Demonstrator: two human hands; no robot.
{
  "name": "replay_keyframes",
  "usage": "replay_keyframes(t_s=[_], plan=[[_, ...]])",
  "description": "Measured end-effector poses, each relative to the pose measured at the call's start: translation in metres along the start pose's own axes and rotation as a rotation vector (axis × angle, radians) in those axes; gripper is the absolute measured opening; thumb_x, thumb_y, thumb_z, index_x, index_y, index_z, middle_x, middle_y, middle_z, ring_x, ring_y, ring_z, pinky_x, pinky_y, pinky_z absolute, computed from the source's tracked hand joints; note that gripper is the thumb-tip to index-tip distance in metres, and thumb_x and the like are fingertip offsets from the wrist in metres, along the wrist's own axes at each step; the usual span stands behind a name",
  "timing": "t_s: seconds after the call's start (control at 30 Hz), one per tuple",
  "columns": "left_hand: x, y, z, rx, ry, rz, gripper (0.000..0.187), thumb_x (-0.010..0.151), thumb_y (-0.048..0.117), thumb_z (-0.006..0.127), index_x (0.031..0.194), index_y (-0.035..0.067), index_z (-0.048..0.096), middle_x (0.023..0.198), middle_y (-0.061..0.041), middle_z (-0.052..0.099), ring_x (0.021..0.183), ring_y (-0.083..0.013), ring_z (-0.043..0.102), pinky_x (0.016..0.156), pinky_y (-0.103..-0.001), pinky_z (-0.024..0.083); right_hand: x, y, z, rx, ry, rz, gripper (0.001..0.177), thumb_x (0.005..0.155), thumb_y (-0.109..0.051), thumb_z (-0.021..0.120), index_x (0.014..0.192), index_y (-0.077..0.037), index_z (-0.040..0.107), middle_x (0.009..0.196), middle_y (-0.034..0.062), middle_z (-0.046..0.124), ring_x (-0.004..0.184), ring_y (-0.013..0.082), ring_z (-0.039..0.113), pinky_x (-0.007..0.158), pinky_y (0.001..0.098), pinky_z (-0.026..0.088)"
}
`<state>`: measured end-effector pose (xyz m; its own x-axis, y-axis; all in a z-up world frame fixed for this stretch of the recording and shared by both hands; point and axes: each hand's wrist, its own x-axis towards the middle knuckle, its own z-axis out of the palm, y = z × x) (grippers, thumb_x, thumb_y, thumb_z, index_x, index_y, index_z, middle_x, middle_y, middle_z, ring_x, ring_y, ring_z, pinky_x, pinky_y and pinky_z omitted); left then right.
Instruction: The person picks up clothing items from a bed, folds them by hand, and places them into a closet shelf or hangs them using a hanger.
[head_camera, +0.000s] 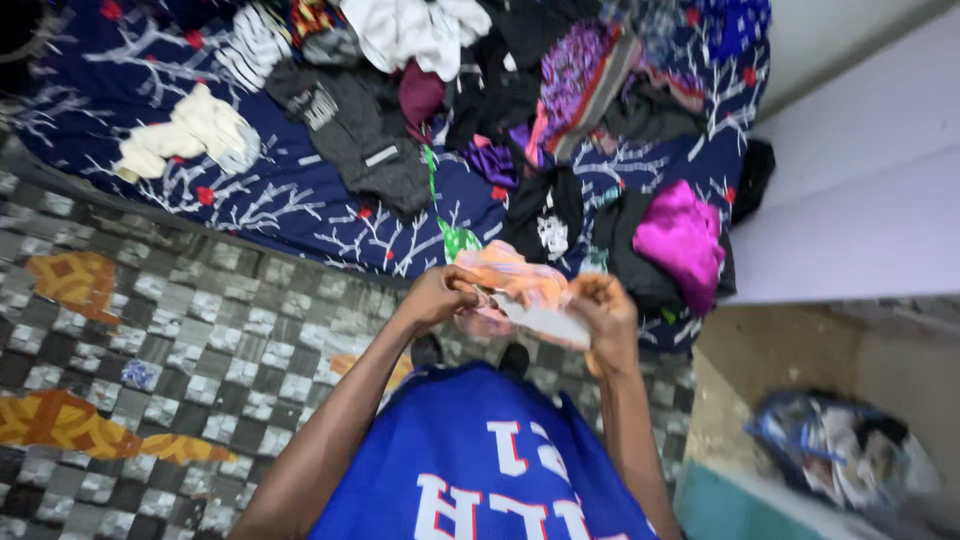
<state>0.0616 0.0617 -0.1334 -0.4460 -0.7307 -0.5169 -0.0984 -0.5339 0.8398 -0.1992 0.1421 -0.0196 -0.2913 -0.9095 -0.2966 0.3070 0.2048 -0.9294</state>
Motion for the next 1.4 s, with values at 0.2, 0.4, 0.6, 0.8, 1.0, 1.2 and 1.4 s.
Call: replay_keyframes(t_s=[0.2, 0.4, 0.6, 0.8, 1.0, 1.2, 1.4], plan=[[-0.028, 0.084, 0.021, 0.465, 0.437, 0.428, 0.047, 0.064, 0.013, 0.088, 0.107, 0.003, 0.073, 0.087, -0.013, 0.067, 0.078, -0.0227, 0.066, 0.070, -0.035, 0.055, -0.013, 0.000, 0.001, -0.855, -0.403, -0.372, 0.061, 0.059, -0.015, 0.099, 0.111, -0.001, 0.071, 0.098, 0.0079, 0.061, 0.090, 0.0191, 0.063, 0.076, 0.0301, 0.052], [-0.010, 0.068, 0.014, 0.712, 0.763, 0.701, 0.034, 0.075, 0.002, 0.068, 0.109, 0.003, 0.071, 0.101, -0.022, 0.062, 0.092, -0.0398, 0.065, 0.079, -0.045, 0.056, 0.010, 0.006, -0.026, -0.535, -0.228, 0.005, 0.030, 0.079, -0.003, 0.079, 0.108, -0.002, 0.074, 0.092, 0.0017, 0.072, 0.081, 0.0099, 0.064, 0.073, 0.0243, 0.053], [-0.033, 0.062, -0.005, 0.686, 0.886, 0.596, 0.023, 0.081, 0.001, 0.065, 0.101, 0.002, 0.076, 0.098, -0.018, 0.068, 0.088, -0.0315, 0.072, 0.079, -0.040, 0.059, 0.023, -0.014, -0.058, -0.669, -0.058, -0.294, 0.022, 0.088, -0.002, 0.071, 0.110, -0.001, 0.072, 0.090, 0.0076, 0.071, 0.074, 0.0134, 0.067, 0.067, 0.0263, 0.054], [-0.069, 0.100, 0.014, 0.472, 0.543, 0.462, 0.024, 0.090, 0.004, 0.059, 0.106, 0.004, 0.077, 0.104, -0.008, 0.077, 0.083, -0.0154, 0.077, 0.074, -0.032, 0.062, 0.023, -0.025, -0.081, -0.311, 0.156, -0.050, 0.018, 0.094, 0.001, 0.057, 0.109, 0.001, 0.067, 0.097, 0.0101, 0.071, 0.076, 0.0186, 0.074, 0.062, 0.0333, 0.063], [-0.093, 0.133, 0.028, 0.651, 0.297, 0.450, 0.033, 0.077, 0.006, 0.072, 0.110, 0.003, 0.077, 0.100, -0.009, 0.076, 0.085, -0.0166, 0.074, 0.078, -0.032, 0.060, 0.025, -0.039, -0.104, -0.143, -0.041, -0.318, 0.028, 0.089, 0.008, 0.068, 0.116, 0.001, 0.069, 0.115, 0.0064, 0.072, 0.103, 0.0137, 0.066, 0.089, 0.0257, 0.055], [-0.093, 0.146, 0.036, 1.021, 0.334, 0.637, 0.028, 0.074, 0.026, 0.087, 0.092, 0.006, 0.078, 0.087, -0.008, 0.073, 0.081, -0.0229, 0.067, 0.071, -0.036, 0.054, 0.002, -0.083, -0.103, -1.011, -0.008, -0.828, 0.032, 0.074, 0.005, 0.077, 0.104, -0.006, 0.075, 0.111, 0.0079, 0.073, 0.106, 0.0167, 0.066, 0.095, 0.0306, 0.053], [-0.106, 0.173, 0.031, 0.342, 0.005, 0.395, 0.031, 0.080, 0.025, 0.085, 0.086, 0.002, 0.065, 0.084, -0.009, 0.068, 0.076, -0.0173, 0.061, 0.065, -0.032, 0.046, -0.007, -0.128, -0.138, -0.372, -0.410, -0.378, 0.022, 0.079, -0.007, 0.082, 0.096, -0.007, 0.068, 0.114, 0.0078, 0.073, 0.104, 0.0151, 0.068, 0.090, 0.0298, 0.055]])
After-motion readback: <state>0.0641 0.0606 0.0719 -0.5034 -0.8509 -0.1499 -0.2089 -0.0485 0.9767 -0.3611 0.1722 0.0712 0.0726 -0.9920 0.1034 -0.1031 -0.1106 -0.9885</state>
